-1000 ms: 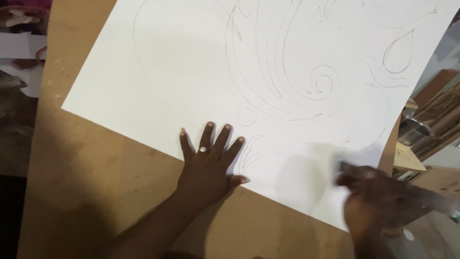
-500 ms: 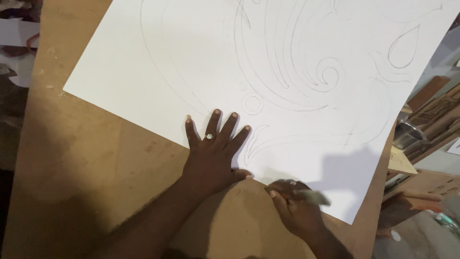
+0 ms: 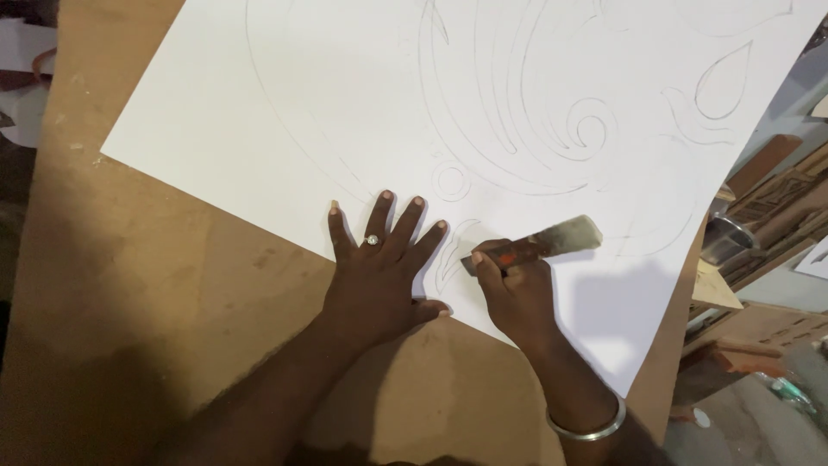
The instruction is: Using a putty knife to scrape or trace a decorative floral design onto a large white sheet as part of a stencil or pattern preparation.
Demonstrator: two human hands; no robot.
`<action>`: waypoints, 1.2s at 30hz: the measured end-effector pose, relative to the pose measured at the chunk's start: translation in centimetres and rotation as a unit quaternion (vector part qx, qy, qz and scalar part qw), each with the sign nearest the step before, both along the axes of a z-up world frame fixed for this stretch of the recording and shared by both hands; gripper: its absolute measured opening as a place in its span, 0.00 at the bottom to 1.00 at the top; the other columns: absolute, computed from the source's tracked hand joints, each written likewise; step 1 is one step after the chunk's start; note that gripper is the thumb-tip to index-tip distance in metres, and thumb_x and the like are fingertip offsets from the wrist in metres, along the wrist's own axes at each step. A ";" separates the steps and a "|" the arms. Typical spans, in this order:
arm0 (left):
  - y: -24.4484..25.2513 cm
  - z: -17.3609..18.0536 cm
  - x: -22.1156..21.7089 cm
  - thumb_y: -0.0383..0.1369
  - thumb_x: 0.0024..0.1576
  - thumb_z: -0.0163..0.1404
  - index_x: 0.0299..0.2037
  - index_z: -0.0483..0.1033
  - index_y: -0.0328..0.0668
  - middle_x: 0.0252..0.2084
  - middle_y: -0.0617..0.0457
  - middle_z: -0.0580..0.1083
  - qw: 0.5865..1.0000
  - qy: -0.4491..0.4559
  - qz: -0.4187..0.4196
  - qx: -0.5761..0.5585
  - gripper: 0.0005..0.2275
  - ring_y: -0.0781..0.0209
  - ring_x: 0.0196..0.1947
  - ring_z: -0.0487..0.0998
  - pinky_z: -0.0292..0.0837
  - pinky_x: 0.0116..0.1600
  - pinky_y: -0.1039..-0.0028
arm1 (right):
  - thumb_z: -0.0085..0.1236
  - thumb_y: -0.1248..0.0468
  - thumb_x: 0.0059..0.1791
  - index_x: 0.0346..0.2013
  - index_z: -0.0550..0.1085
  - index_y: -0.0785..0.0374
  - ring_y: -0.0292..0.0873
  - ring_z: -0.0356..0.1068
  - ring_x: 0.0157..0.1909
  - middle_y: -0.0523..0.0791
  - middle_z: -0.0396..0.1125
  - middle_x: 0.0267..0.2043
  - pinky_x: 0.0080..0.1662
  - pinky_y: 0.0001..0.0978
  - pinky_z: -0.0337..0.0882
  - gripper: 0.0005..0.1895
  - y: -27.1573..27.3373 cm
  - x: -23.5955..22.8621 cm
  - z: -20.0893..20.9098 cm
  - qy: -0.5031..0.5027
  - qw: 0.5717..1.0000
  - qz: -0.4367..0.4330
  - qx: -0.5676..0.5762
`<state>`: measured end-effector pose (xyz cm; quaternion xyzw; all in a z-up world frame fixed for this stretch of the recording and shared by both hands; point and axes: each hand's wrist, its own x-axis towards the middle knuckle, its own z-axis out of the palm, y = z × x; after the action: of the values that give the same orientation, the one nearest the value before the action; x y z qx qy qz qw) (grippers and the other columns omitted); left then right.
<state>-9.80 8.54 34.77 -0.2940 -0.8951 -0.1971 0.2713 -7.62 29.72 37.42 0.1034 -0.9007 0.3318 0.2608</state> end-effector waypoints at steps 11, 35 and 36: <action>-0.2 0.6 0.2 0.62 0.36 0.63 0.70 0.59 0.58 0.76 0.47 0.49 0.999 -0.030 -0.011 0.006 0.49 0.38 0.76 0.40 0.24 0.64 0.17 | 0.53 0.58 0.53 0.38 0.79 0.67 0.45 0.75 0.28 0.48 0.74 0.26 0.34 0.36 0.72 0.14 -0.3 -0.2 -0.1 0.001 0.999 -0.003 0.036; 0.0 -0.4 0.0 0.63 0.36 0.62 0.69 0.63 0.57 0.74 0.47 0.54 0.999 0.031 -0.010 0.040 0.48 0.38 0.75 0.45 0.29 0.64 0.17 | 0.51 0.61 0.54 0.30 0.75 0.69 0.48 0.68 0.21 0.51 0.68 0.20 0.28 0.39 0.66 0.15 -0.5 -0.4 0.5 -0.005 0.997 0.030 0.073; 0.0 -0.4 0.0 0.63 0.36 0.62 0.69 0.63 0.57 0.74 0.47 0.54 0.999 0.031 -0.010 0.041 0.48 0.38 0.75 0.45 0.29 0.64 0.17 | 0.51 0.61 0.54 0.30 0.75 0.69 0.48 0.68 0.21 0.51 0.68 0.20 0.28 0.39 0.66 0.15 -0.4 -0.5 0.5 -0.005 0.997 0.030 0.073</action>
<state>-9.79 8.54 34.36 -0.2975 -0.8746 -0.2269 0.3085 -8.15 29.34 37.87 0.1478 -0.9203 0.2734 0.2377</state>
